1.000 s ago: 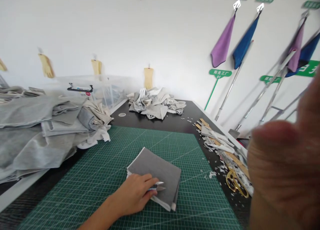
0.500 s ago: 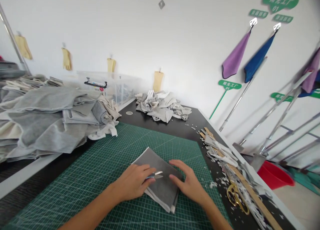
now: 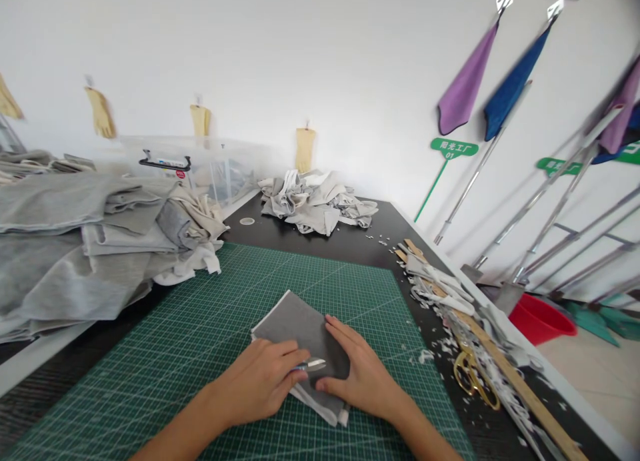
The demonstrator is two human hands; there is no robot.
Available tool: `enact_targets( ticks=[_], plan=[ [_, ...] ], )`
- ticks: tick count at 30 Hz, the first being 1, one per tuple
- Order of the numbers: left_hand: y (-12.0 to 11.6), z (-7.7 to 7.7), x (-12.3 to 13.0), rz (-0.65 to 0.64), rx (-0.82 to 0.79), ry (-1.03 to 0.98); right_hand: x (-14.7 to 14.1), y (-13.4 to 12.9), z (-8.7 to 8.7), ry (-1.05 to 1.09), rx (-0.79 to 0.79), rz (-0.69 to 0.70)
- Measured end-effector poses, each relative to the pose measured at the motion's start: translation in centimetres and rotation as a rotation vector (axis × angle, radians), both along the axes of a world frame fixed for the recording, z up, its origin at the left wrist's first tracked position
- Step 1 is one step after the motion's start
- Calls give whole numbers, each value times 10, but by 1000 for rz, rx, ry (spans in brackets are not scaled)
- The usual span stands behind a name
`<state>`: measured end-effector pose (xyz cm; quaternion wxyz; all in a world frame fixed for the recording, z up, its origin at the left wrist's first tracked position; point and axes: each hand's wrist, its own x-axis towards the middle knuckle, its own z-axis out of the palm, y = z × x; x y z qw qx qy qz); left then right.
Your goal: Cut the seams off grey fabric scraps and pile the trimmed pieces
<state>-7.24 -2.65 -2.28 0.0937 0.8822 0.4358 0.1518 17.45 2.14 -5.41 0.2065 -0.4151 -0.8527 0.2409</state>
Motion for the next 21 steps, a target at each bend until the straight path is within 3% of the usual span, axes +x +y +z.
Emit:
enact_targets(
  ticks=[12, 21],
  plan=[
    [2, -8, -1, -8, 19, -11, 11, 5, -3, 38, -87, 12],
    [-7, 6, 7, -129, -38, 26, 20, 17, 3, 266, -182, -22]
  ],
)
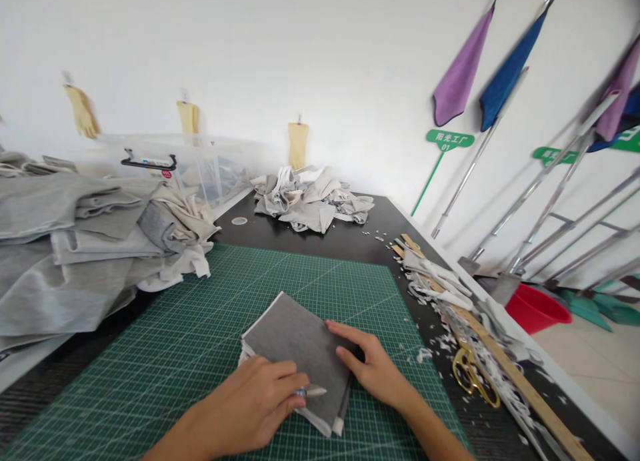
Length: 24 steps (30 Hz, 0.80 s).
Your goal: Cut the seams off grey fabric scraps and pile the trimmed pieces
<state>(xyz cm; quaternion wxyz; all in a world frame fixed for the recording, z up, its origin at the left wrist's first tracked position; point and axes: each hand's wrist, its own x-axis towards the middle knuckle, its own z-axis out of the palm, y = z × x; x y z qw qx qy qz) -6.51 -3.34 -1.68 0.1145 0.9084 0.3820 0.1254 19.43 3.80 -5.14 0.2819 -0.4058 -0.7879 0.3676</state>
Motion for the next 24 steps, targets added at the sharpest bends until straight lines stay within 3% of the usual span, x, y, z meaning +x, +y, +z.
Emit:
enact_targets(
  ticks=[7, 14, 19, 24],
  plan=[
    [-5, 4, 11, -32, 56, 9, -4, 2, -2, 66, -22, -19],
    [-3, -4, 10, 1, 115, -1, -2, 1, -7, 27, -3, -49],
    [7, -11, -7, 123, 177, 47, -1, 0, -9, 12, 4, -52],
    [21, -12, -40, 278, 258, 36, 0, 0, -8, 5, -7, -47]
  ],
)
